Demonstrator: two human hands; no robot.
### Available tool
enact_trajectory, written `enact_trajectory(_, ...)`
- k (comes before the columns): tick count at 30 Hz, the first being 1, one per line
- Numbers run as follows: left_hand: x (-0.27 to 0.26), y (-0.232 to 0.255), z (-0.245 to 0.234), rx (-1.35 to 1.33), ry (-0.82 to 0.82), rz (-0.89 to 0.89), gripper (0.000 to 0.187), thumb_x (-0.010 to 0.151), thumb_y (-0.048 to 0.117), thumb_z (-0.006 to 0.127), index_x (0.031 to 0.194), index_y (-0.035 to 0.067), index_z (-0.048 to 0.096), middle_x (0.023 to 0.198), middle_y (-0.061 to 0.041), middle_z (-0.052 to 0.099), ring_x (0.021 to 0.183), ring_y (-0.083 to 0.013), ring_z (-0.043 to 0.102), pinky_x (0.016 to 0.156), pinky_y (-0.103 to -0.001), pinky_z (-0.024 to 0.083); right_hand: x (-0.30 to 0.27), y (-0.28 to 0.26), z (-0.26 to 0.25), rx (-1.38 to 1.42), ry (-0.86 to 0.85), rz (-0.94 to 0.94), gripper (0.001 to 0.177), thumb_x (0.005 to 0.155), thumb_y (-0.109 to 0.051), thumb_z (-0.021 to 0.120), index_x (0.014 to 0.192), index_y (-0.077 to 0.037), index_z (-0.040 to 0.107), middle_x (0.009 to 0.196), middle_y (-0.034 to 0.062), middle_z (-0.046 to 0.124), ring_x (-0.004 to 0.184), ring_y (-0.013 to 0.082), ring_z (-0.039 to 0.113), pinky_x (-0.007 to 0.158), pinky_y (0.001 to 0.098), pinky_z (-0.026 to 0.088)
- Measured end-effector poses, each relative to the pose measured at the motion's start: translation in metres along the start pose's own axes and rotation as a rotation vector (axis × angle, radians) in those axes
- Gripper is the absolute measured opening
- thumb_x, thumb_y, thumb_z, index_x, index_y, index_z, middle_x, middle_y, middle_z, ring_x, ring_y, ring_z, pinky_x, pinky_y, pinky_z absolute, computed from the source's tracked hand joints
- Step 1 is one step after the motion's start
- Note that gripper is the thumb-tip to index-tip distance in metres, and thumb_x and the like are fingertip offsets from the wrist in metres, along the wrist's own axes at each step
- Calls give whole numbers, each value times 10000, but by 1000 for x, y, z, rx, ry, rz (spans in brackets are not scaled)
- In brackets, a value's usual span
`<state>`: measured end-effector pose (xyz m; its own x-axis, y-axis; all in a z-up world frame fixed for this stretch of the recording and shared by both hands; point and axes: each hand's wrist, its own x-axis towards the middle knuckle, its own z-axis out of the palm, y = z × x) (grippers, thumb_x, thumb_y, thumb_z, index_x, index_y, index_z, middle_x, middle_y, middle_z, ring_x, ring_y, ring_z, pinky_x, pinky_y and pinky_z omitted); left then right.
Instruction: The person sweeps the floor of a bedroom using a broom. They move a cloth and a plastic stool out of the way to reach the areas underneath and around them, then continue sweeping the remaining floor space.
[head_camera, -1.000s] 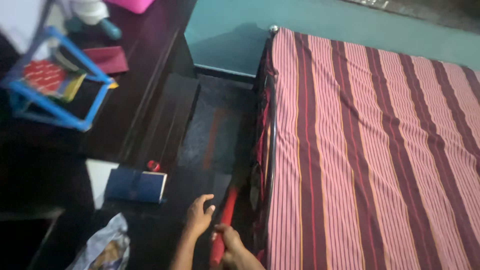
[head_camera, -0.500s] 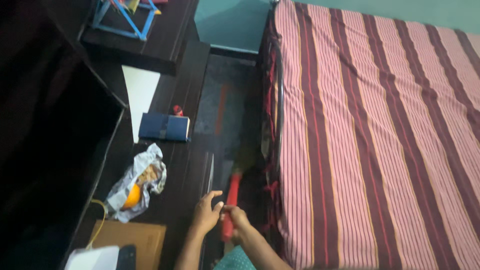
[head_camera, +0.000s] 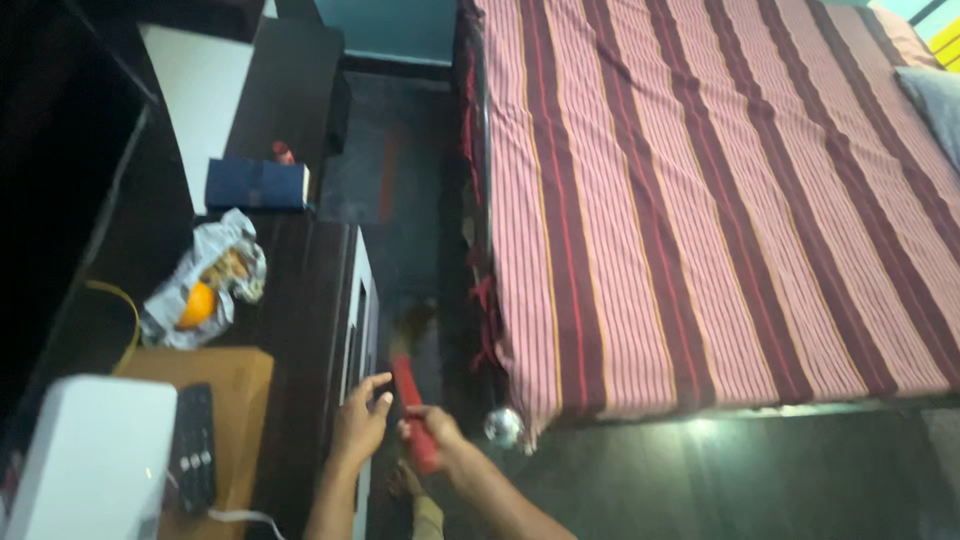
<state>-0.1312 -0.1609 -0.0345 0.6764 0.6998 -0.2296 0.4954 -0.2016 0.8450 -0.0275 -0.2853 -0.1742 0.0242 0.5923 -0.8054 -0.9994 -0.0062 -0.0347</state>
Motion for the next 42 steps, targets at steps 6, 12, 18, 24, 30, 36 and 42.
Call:
enact_trajectory(6, -106, -24, 44, -56, 29, 65, 393, 909, 180, 674, 1301, 170, 656, 1312, -140, 699, 1236, -360, 642, 1015, -430, 513, -74, 67, -113, -187, 153, -199, 144, 989, -157, 591, 991, -17, 556, 741, 93, 606, 560, 191, 593, 514, 329, 540)
enact_trajectory(12, -222, -33, 120, -10, -79, -14, 377, 887, 197, 710, 1262, 175, 680, 1274, -128, 709, 1202, -336, 672, 1013, -405, 525, -164, 160, -197, -709, 193, -223, 269, 1037, -317, 455, 1268, -178, 461, 905, 141, 648, 748, 283, 637, 665, 424, 542)
enact_trajectory(18, -284, -29, 162, -24, -128, 99, 370, 873, 198, 719, 1237, 151, 671, 1238, -120, 728, 1151, -317, 698, 981, -397, 539, -317, 134, -362, -2176, 536, -107, 579, 1061, -403, 313, 1621, -365, 175, 1122, 199, 706, 993, 409, 704, 842, 537, 553)
enact_trajectory(24, -336, -35, 168, 16, -193, 58, 390, 859, 194, 733, 1243, 155, 674, 1263, -134, 705, 1149, -346, 679, 972, -412, 536, -459, 91, -465, -1974, 1055, 65, 667, 962, -583, 227, 1599, -394, 293, 1238, 162, 695, 1176, 370, 678, 1031, 499, 523)
enact_trajectory(30, -411, -48, 189, 54, -291, 84, 382, 870, 199, 722, 1246, 150, 679, 1256, -162, 700, 1179, -363, 664, 990, -420, 528, -389, 171, -476, -1444, 1141, -466, 527, 983, -410, 541, 1400, -102, 445, 962, 235, 741, 929, 448, 719, 785, 544, 579)
enact_trajectory(36, -469, -57, 227, 69, -393, 112, 378, 856, 189, 729, 1229, 143, 689, 1246, -157, 706, 1180, -347, 669, 998, -419, 525, -452, 323, -541, -1790, 942, -160, 659, 1011, -451, 513, 1589, -350, 213, 1064, 189, 726, 977, 415, 698, 855, 545, 541)
enact_trajectory(42, -521, -70, 259, 60, -515, 147, 389, 860, 199, 727, 1243, 146, 682, 1242, -149, 716, 1187, -326, 675, 1008, -412, 521, -571, 348, -623, -1781, 1068, 171, 507, 1022, -519, 441, 1521, -459, 377, 1083, 129, 727, 1032, 361, 730, 905, 496, 568)
